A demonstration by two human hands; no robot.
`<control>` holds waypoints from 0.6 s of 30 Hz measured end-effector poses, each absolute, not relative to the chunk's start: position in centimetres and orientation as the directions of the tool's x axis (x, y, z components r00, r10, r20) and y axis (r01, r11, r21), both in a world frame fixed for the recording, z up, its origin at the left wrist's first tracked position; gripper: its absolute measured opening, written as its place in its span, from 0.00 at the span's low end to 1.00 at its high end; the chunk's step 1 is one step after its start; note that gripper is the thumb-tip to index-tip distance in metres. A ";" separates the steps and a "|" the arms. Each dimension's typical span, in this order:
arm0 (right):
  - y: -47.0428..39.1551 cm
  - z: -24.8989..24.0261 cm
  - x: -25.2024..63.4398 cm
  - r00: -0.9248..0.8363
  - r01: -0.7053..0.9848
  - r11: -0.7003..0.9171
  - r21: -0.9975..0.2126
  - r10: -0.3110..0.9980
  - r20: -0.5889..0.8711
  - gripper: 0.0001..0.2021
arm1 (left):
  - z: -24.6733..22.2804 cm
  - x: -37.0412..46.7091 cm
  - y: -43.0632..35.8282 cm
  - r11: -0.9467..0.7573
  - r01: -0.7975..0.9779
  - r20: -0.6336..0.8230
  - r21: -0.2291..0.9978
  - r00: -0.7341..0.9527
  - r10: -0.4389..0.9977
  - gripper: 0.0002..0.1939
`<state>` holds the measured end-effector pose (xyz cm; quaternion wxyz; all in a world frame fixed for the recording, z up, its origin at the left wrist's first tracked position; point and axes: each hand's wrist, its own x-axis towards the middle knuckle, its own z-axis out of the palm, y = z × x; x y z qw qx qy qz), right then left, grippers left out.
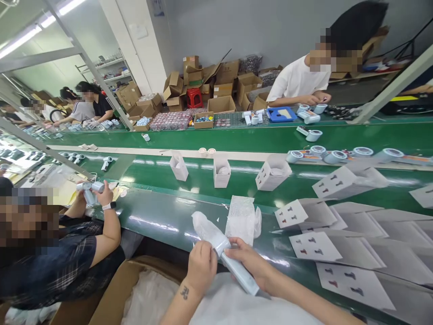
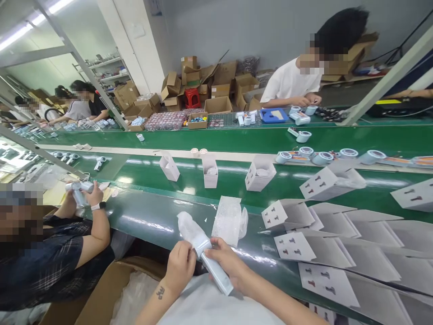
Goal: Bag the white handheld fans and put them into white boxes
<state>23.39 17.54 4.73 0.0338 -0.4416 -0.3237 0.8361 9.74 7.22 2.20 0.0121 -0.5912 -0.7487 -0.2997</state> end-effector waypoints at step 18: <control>16.7 3.3 22.9 -0.532 0.222 -0.836 -0.502 0.328 -0.781 0.09 | 2.7 10.7 6.6 0.264 0.297 -0.100 0.918 -0.470 0.877 0.06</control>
